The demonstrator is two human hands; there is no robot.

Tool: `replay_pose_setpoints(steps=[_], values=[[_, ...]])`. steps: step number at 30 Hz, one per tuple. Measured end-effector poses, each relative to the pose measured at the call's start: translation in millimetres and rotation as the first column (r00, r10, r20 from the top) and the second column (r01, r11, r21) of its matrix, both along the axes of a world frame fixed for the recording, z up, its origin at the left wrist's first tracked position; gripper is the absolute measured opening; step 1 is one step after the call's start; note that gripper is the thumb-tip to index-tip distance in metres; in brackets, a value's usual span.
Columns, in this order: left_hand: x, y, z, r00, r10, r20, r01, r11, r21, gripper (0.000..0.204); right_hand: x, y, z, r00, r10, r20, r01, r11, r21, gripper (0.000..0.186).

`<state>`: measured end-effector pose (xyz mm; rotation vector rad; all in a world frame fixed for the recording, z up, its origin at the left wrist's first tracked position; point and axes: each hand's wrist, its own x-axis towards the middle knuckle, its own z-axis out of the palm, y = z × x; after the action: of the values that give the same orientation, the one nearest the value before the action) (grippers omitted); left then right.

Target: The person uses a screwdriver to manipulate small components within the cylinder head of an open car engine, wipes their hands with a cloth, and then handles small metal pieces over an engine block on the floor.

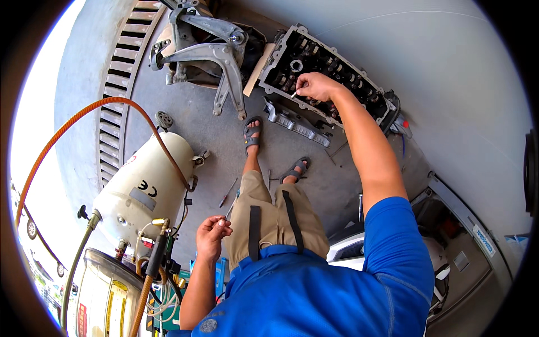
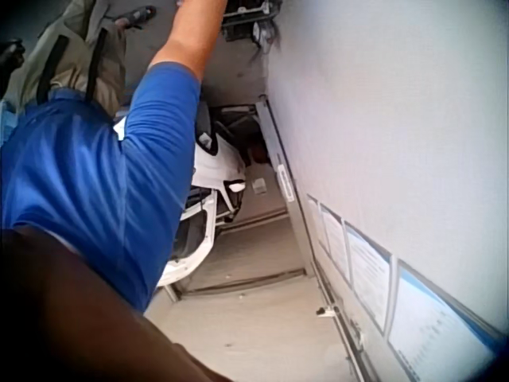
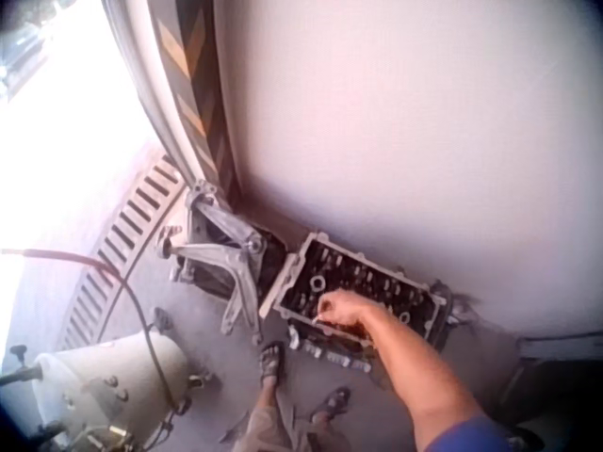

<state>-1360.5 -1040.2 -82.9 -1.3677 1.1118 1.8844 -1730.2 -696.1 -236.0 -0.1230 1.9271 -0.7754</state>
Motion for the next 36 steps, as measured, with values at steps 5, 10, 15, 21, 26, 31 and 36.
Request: replay_pose_setpoints(steps=[5,10,15,21,26,31,36], values=[[-11,4,-4,1.0,-0.01,0.006,0.01,1.0,0.017,0.019,-2,-7,2,0.994,0.097,0.045,-0.1,0.993,0.058,0.019],[-20,8,-9,1.0,-0.011,-0.022,0.011,0.999,0.041,0.018,30,-17,16,0.915,0.259,-0.308,-0.173,0.945,0.278,0.015],[-23,10,-16,0.999,-0.047,-0.026,0.049,0.996,0.069,0.018,48,14,2,0.87,-0.084,-0.486,0.211,0.954,0.213,0.016],[-26,9,-17,0.998,-0.063,-0.013,0.064,0.996,0.058,0.019,20,-3,13,0.957,-0.261,-0.128,0.257,0.965,-0.042,0.019],[-24,4,-21,0.999,-0.039,-0.01,0.039,0.998,0.051,0.018,30,-7,-11,0.941,-0.037,-0.336,0.027,0.999,-0.032,0.018],[-24,5,-22,0.998,-0.061,0.017,0.06,0.997,0.045,0.017,61,-15,1,0.905,-0.109,-0.412,0.16,0.983,0.093,0.019],[-22,8,-27,0.995,-0.094,0.023,0.093,0.994,0.052,0.021,45,-11,-14,0.946,-0.142,-0.292,0.118,0.988,-0.097,0.019]])
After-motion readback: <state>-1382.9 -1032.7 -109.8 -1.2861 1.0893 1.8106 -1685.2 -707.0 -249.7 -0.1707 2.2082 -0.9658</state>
